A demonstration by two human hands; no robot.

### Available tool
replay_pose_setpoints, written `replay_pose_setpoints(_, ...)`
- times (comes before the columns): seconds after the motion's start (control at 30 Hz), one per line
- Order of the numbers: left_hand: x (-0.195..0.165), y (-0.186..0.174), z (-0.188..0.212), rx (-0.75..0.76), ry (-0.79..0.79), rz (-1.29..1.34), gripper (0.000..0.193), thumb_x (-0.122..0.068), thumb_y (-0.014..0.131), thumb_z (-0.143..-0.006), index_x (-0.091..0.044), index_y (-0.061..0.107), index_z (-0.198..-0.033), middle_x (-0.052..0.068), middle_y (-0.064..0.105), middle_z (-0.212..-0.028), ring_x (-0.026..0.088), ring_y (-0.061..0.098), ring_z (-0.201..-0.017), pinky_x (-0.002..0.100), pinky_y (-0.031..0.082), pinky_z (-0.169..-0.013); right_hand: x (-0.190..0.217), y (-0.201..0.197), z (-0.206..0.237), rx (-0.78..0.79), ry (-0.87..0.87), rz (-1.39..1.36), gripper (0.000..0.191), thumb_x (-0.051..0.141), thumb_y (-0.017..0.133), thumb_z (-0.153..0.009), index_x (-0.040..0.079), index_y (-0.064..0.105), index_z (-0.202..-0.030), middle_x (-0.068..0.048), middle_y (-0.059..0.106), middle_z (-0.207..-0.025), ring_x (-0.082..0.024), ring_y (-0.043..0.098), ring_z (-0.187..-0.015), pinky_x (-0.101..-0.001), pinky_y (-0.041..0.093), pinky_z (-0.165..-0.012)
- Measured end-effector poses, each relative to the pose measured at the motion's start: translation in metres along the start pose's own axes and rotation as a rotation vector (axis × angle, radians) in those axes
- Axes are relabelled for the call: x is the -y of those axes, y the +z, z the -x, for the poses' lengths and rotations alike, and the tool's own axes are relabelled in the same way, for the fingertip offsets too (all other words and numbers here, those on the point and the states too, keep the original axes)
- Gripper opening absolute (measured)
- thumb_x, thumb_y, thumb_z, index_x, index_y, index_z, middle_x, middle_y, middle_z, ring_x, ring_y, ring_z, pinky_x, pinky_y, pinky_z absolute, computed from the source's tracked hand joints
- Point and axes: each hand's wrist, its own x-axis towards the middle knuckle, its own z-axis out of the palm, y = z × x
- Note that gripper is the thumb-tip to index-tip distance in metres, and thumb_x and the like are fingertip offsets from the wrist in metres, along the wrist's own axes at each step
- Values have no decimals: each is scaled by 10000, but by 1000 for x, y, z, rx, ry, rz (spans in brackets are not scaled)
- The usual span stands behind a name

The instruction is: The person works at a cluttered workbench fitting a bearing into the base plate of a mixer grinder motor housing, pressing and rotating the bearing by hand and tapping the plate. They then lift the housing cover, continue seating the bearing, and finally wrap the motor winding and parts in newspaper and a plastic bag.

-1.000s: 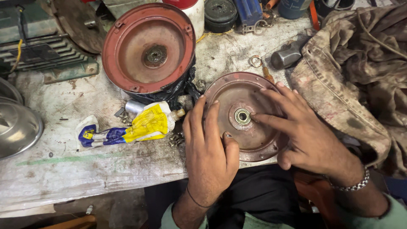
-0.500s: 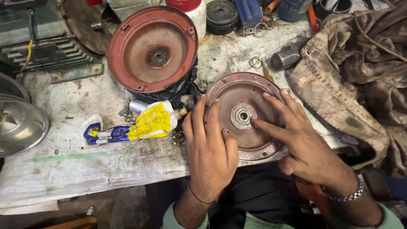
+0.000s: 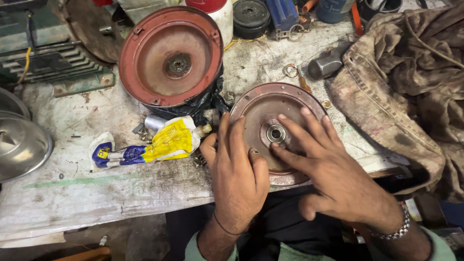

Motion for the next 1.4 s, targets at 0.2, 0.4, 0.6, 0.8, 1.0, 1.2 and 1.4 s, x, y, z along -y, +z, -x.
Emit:
replay_pose_setpoints(0.2,-5,-2,-1,-5,-36,16,584,-77,567,-857,71,483,-1415,321,449,-1497,453,469,-1236,547,382,-1107,-7,-7,-8,-31,-72,-205,1267,965,35,-753,77,533,-1508,-260,120,-1717,-494,24,-1588,-673,33,-1221)
replay_pose_setpoints(0.4,-6,-2,-4,-20,-28,2,587,-92,577,-862,75,479,-1416,322,440,-1488,478,450,-1304,564,378,-1132,-14,-22,-1,-99,77,-749,1268,1013,97,-740,28,503,-1427,-279,91,-1745,-442,93,-1620,-631,91,-1317)
replay_pose_setpoints(0.6,-2,-1,-3,-19,-7,28,600,-101,582,-866,85,471,-1426,338,437,-1498,510,461,-1348,583,386,-1155,-12,-24,-2,-100,-16,-940,1282,1021,169,-735,14,410,-1492,-299,127,-1721,-437,24,-1641,-623,80,-1313)
replay_pose_setpoints(0.8,-1,-1,-3,-15,-22,51,600,-99,584,-861,85,479,-1422,336,442,-1505,512,468,-1351,580,393,-1154,-15,-22,3,-106,9,-1403,1312,1016,246,-710,-34,274,-1496,-259,63,-1725,-396,16,-1664,-618,76,-1324)
replay_pose_setpoints(1.0,-3,0,-3,-32,-25,51,620,-114,598,-874,82,448,-1442,350,412,-1523,528,458,-1384,585,386,-1171,-24,-20,4,-128,-18,-1510,1289,984,248,-749,-41,274,-1530,-303,111,-1736,-427,58,-1679,-650,77,-1308)
replay_pose_setpoints(1.2,-2,-1,-3,-28,-9,72,676,-113,593,-894,89,381,-1503,345,406,-1534,527,457,-1403,584,380,-1196,-14,-20,-1,-217,90,-577,1140,931,215,-871,24,330,-1551,-268,152,-1733,-476,67,-1643,-612,50,-1304)
replay_pose_setpoints(1.4,-4,-2,0,-29,-87,71,671,-130,607,-888,84,393,-1486,341,441,-1462,513,472,-1351,578,381,-1164,-8,-21,-6,-138,-25,-97,1291,892,541,-637,50,273,-1578,-266,107,-1675,-503,43,-1549,-643,103,-1196)
